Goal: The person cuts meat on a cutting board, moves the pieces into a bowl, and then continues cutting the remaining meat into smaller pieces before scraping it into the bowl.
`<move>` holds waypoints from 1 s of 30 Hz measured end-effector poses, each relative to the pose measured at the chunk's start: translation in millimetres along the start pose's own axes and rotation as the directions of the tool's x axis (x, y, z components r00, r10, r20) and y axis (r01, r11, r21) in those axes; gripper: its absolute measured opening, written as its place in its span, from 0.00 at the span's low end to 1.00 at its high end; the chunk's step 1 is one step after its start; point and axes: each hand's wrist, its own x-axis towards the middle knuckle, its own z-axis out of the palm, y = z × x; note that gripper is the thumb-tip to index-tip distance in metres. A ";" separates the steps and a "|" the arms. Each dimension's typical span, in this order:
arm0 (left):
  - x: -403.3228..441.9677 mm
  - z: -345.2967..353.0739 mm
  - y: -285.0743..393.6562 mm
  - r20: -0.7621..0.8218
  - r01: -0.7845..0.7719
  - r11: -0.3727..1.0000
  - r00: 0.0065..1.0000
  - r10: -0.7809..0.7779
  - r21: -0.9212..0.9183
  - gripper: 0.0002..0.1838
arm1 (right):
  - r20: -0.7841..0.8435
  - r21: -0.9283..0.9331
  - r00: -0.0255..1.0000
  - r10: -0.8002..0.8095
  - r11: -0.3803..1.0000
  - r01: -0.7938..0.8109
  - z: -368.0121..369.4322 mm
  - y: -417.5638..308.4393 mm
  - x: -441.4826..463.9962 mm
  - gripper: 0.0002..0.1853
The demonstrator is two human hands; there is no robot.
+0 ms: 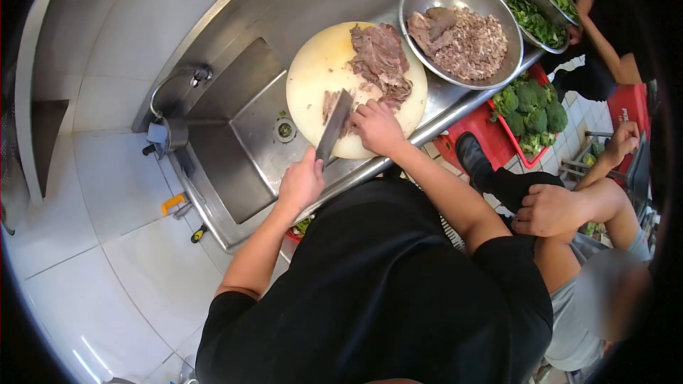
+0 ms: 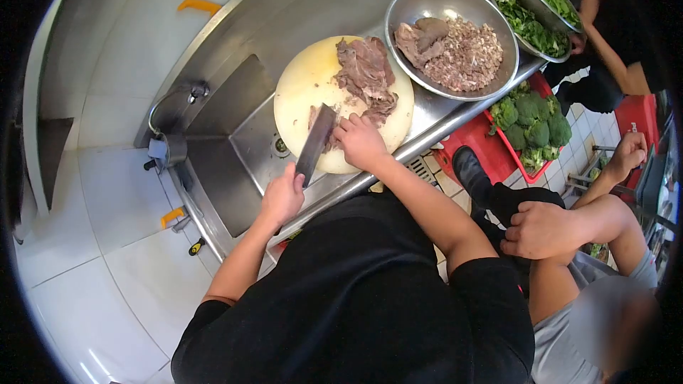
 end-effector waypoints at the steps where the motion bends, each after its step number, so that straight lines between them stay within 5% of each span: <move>1: 4.1 2.4 -5.7 -0.027 0.006 1.000 1.000 -0.006 -0.026 0.11 | 0.002 -0.008 1.000 -0.013 1.000 0.013 6.9 5.0 2.3 0.13; 8: 11.8 -3.8 -20.1 -0.176 0.004 0.997 0.984 -0.019 -0.081 0.11 | -0.140 -0.014 0.990 0.027 0.999 -0.030 -9.4 16.9 13.9 0.16; 14: 28.3 -14.3 -36.8 -0.237 0.118 0.992 0.966 -0.102 0.053 0.10 | 0.146 -0.063 0.984 0.104 0.993 -0.096 -14.7 16.5 29.3 0.18; 17: 40.8 -0.5 -38.7 -0.184 0.139 0.983 0.976 -0.115 0.122 0.09 | 0.085 -0.107 0.995 0.060 0.993 -0.051 -4.4 17.8 31.6 0.15; 20: 40.8 9.9 -31.3 -0.138 0.115 0.980 0.986 -0.093 0.160 0.08 | -0.149 -0.153 0.985 0.087 0.982 -0.110 -1.9 27.8 19.9 0.16; 21: 38.9 8.4 -29.7 -0.135 0.107 0.983 0.987 -0.088 0.146 0.08 | 0.053 -0.223 0.963 0.266 0.943 -0.248 -15.0 24.8 23.9 0.18; 27: 27.3 -5.6 -25.2 -0.151 0.062 0.997 0.986 -0.069 -0.053 0.09 | -0.230 -0.110 0.951 0.209 0.965 -0.238 -2.6 22.1 43.2 0.15; 30: 20.1 -10.1 -16.3 -0.173 0.024 0.984 0.983 -0.055 -0.176 0.10 | -0.018 -0.176 0.962 0.273 0.946 -0.272 6.6 28.1 57.5 0.15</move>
